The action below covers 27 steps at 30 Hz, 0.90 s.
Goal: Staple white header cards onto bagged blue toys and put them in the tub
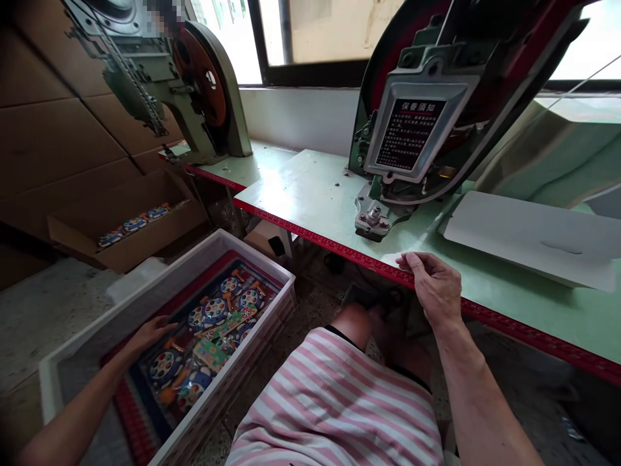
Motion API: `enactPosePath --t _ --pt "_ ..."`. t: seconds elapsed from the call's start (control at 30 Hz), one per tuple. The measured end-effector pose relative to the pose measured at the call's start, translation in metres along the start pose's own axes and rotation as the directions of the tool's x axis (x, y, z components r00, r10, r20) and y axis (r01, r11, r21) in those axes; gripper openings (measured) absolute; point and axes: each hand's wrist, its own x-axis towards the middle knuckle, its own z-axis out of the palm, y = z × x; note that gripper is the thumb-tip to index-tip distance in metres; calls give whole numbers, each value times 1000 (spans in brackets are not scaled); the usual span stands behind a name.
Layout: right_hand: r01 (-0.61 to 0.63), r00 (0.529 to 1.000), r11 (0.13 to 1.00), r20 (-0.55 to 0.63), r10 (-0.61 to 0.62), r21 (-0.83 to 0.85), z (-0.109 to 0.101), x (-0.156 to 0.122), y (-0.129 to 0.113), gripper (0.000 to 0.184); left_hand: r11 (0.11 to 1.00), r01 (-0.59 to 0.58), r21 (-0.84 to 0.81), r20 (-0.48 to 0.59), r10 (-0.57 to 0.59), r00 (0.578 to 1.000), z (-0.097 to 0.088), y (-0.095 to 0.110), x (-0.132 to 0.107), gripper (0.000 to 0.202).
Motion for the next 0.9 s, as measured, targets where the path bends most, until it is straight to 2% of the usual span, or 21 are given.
enactPosePath --t 0.07,0.13,0.2,0.3,0.4,0.47,0.53,0.6,0.67,0.7,0.77,0.83,0.9 --pt "-1 1000 1000 -2 1 -8 -1 0 0 25 1000 3 -17 60 -2 998 16 -5 -2 60" --pt "4 1000 1000 -1 -4 -16 -2 0 1 24 999 -16 -36 134 21 991 41 -4 -10 57" --pt "13 1000 1000 1 -13 -16 -2 1 3 23 996 -57 -61 217 69 974 74 1 -23 53" --pt "19 1000 1000 -2 -19 -6 0 1 5 24 985 -137 -108 338 166 927 128 14 -47 47" --pt "16 1000 1000 2 -16 13 -1 0 1 28 965 -220 -142 405 259 877 172 36 -69 38" --pt "32 999 999 -7 -32 19 -10 3 -6 30 945 -283 -163 430 326 842 192 56 -80 35" --pt "88 995 996 -52 -89 -31 -29 13 -15 32 917 -351 -189 447 398 801 204 81 -85 35" --pt "166 973 970 -132 -191 -178 -57 32 -24 31 884 -414 -218 451 467 761 212 108 -87 36" --pt "222 930 883 -184 -319 -413 -88 57 -29 30 849 -467 -246 441 527 727 218 138 -86 37" --pt "236 905 808 -180 -385 -540 -104 71 -31 32 832 -486 -267 433 554 711 221 154 -85 37" --pt "248 871 607 -101 -481 -755 -131 99 -30 42 795 -509 -329 410 606 682 227 185 -86 39" --pt "238 864 407 0 -504 -882 -150 123 -24 53 760 -516 -396 382 647 659 234 212 -90 38" --pt "233 874 270 80 -479 -934 -160 142 -17 55 733 -520 -439 373 675 637 240 231 -95 35"
